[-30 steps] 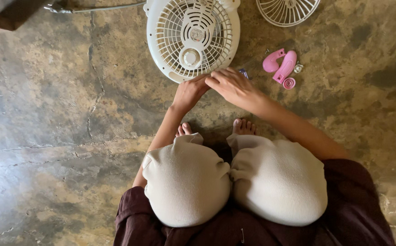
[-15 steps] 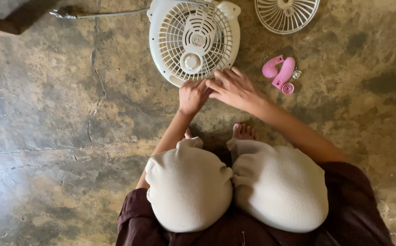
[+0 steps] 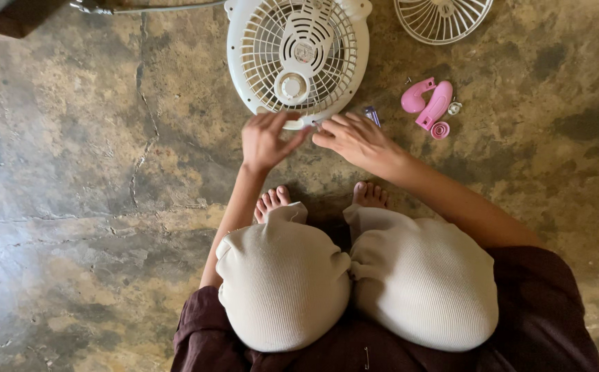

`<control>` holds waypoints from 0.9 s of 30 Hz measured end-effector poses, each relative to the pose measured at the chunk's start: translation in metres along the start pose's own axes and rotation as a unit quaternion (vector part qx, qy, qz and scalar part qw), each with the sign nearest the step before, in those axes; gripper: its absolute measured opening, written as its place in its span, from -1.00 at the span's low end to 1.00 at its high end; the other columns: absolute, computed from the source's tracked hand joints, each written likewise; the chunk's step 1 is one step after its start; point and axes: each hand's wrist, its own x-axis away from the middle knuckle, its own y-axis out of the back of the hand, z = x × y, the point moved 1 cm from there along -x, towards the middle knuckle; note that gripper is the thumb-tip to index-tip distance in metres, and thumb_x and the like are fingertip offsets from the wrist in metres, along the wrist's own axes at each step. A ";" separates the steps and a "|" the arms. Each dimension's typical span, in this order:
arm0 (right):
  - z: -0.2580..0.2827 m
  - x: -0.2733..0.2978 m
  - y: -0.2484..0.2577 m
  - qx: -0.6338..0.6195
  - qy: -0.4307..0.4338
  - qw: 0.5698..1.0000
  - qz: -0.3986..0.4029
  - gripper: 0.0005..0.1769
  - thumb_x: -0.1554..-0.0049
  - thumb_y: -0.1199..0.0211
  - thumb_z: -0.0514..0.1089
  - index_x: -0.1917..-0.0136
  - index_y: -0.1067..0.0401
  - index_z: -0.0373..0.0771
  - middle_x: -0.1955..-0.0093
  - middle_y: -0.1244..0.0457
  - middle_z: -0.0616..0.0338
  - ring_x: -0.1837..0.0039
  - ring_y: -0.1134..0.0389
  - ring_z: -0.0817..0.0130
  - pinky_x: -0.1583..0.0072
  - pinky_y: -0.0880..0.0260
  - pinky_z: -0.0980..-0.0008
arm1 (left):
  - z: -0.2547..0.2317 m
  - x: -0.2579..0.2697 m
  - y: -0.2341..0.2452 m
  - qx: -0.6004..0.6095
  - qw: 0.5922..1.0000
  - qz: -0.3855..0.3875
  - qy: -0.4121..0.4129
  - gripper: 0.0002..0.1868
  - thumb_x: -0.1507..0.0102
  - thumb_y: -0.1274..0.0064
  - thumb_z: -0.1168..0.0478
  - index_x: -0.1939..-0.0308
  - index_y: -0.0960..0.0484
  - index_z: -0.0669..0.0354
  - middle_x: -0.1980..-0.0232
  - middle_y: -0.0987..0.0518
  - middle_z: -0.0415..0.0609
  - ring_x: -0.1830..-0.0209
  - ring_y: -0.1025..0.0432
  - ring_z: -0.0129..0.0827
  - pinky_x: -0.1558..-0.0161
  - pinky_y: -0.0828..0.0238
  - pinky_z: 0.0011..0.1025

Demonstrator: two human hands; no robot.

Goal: The person sits on the floor and uses a screwdriver to remove screws from the front grille of a white electric fan. They loosen multiple screws around the perimeter and then detach the grille from the fan body.

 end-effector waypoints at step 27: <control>0.009 0.116 -0.060 -0.199 -0.287 0.935 -0.064 -0.85 -0.25 -0.23 -0.21 -0.10 -0.43 -0.26 0.03 -0.34 -0.02 -0.01 -0.35 -0.04 -0.05 -0.35 0.05 | -0.008 0.038 -0.036 -0.166 0.986 0.029 0.009 -0.78 -0.33 -0.13 0.17 -0.07 -0.62 -0.08 -0.02 -0.57 -0.29 -0.11 -0.37 -0.34 -0.01 -0.23 -0.26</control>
